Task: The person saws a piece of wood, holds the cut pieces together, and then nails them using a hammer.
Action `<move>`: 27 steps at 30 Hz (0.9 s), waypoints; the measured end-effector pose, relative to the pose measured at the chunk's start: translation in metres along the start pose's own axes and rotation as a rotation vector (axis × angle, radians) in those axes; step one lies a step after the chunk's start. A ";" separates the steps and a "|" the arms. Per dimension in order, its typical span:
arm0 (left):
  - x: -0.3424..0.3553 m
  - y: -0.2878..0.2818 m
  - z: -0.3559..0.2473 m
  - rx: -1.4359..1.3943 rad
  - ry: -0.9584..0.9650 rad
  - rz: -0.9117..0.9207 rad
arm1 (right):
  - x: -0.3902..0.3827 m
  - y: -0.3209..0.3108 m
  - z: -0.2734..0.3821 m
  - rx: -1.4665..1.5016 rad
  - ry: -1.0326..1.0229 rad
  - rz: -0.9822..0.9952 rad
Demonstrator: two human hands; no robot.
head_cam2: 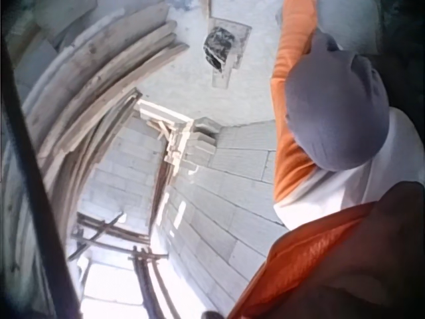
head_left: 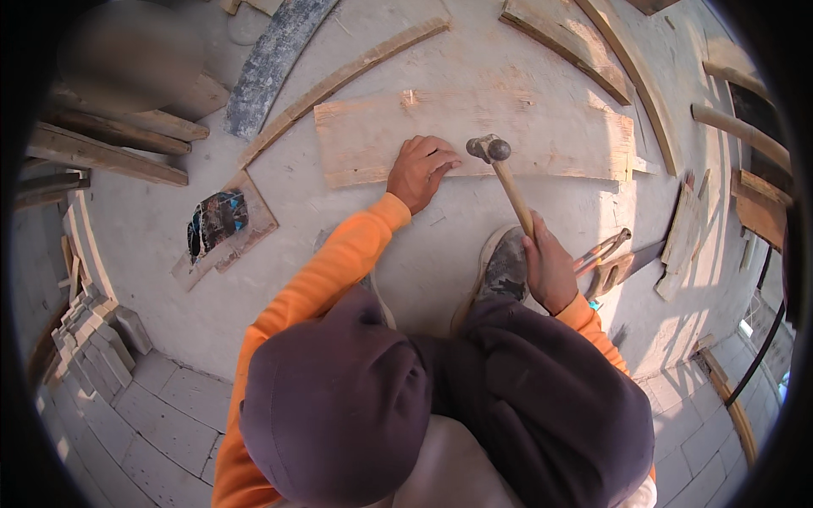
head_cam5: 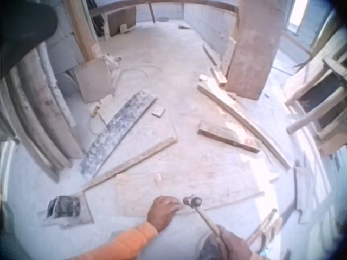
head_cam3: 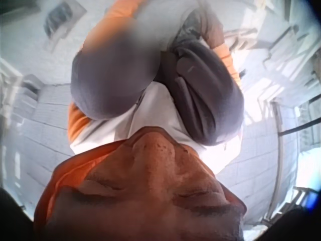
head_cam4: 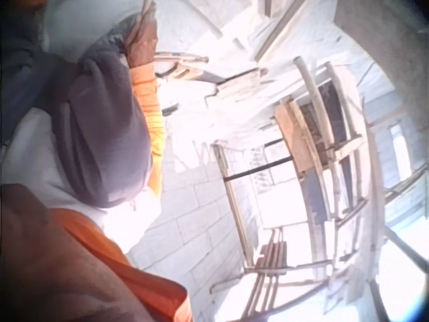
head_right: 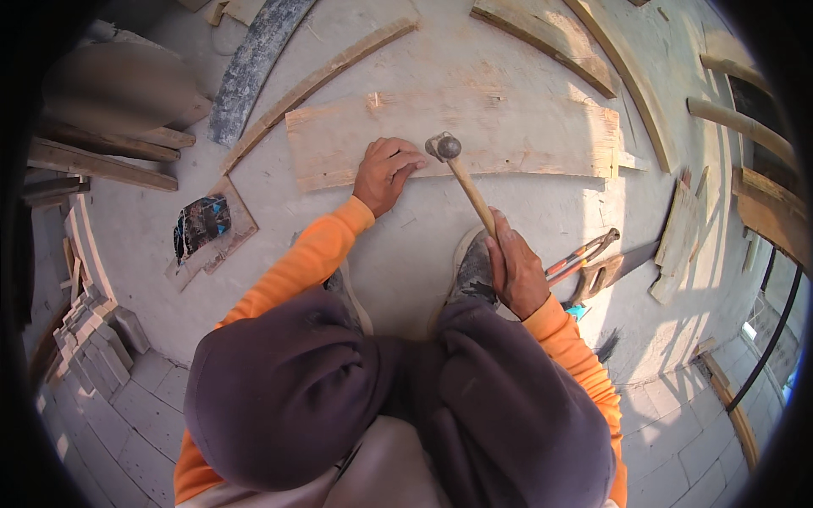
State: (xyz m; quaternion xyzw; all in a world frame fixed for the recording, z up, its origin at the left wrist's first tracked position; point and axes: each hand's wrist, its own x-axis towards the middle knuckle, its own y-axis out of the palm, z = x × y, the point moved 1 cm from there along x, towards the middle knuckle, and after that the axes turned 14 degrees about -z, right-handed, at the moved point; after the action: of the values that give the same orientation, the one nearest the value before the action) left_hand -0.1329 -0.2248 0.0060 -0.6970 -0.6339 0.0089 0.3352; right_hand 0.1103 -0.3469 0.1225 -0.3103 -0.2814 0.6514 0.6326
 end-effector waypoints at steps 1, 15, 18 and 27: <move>0.001 -0.001 0.001 -0.007 -0.002 0.004 | 0.000 0.000 0.000 0.007 -0.028 -0.018; 0.003 0.000 0.003 0.005 0.012 0.050 | -0.005 0.011 -0.010 0.047 -0.120 -0.059; 0.005 0.000 0.004 0.005 0.006 0.058 | -0.006 0.015 -0.013 0.057 -0.082 -0.052; 0.009 0.001 0.002 -0.014 -0.003 0.075 | -0.013 0.023 -0.008 0.127 -0.066 -0.130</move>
State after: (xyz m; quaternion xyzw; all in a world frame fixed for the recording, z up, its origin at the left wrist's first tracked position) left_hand -0.1317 -0.2160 0.0073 -0.7226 -0.6079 0.0181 0.3284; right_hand 0.1010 -0.3609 0.1006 -0.2291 -0.2799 0.6353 0.6824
